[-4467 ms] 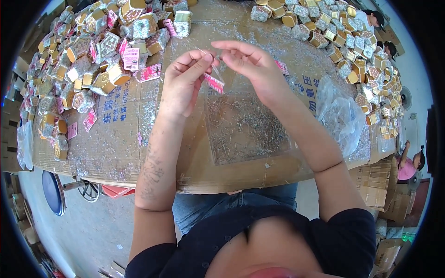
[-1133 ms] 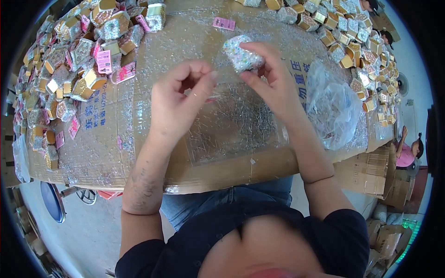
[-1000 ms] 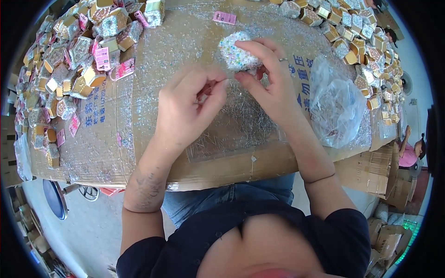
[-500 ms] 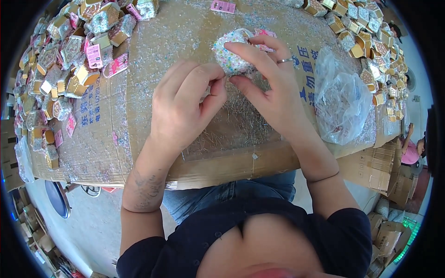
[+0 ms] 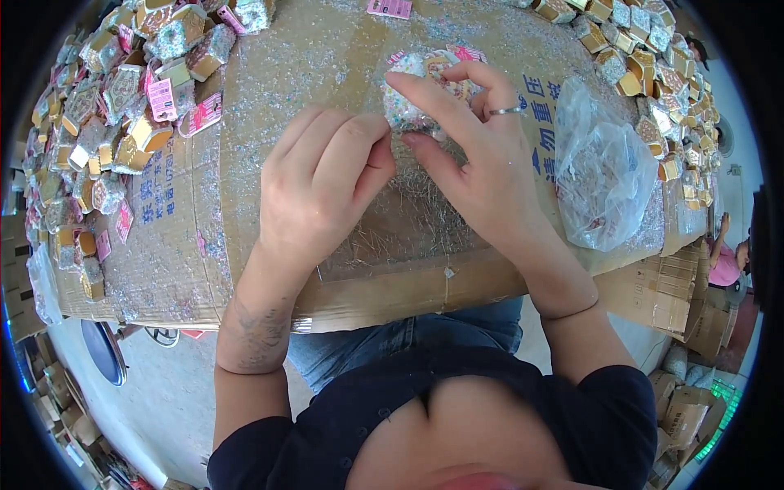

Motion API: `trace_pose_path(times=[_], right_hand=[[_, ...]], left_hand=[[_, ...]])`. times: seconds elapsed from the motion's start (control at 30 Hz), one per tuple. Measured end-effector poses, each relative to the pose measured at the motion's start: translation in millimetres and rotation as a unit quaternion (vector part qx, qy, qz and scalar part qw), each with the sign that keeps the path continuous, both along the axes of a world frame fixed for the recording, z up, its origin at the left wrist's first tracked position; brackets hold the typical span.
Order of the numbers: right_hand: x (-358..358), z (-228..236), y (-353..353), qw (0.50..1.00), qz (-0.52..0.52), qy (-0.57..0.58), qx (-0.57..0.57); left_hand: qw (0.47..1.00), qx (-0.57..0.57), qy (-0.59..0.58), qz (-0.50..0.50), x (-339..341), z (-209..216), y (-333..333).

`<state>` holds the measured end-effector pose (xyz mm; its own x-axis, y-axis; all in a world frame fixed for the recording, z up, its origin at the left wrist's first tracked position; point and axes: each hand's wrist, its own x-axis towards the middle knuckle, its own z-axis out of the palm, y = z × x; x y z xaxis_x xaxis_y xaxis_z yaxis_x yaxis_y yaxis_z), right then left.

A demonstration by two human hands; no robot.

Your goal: The person packages and organizes small gold and glitter-covered decorative objects by hand, placing them into plastic bags and arranging them in piles.

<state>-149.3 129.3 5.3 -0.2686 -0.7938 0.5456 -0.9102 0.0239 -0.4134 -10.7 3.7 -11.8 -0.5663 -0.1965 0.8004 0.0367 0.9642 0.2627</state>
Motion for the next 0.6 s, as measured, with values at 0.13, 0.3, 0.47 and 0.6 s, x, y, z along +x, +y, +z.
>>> trace_pose_path(times=[0.13,0.3,0.47,0.6], right_hand=[[1.2,1.0,0.6,1.0,0.001,-0.011,0.006],[1.0,0.2,0.7,1.0,0.0,-0.001,0.0],[3.4,-0.5,1.3,1.0,0.001,0.014,0.0],[2.2,-2.0,1.0,1.0,-0.004,0.015,-0.001]], left_hand=[[1.0,0.006,0.008,-0.002,-0.5,-1.6,-0.7],[1.0,-0.002,-0.005,0.0,0.8,1.6,-0.8],[1.0,-0.004,-0.007,-0.009,-1.2,-1.3,-1.8],[0.999,0.007,-0.033,-0.016,0.4,-0.8,-3.0]])
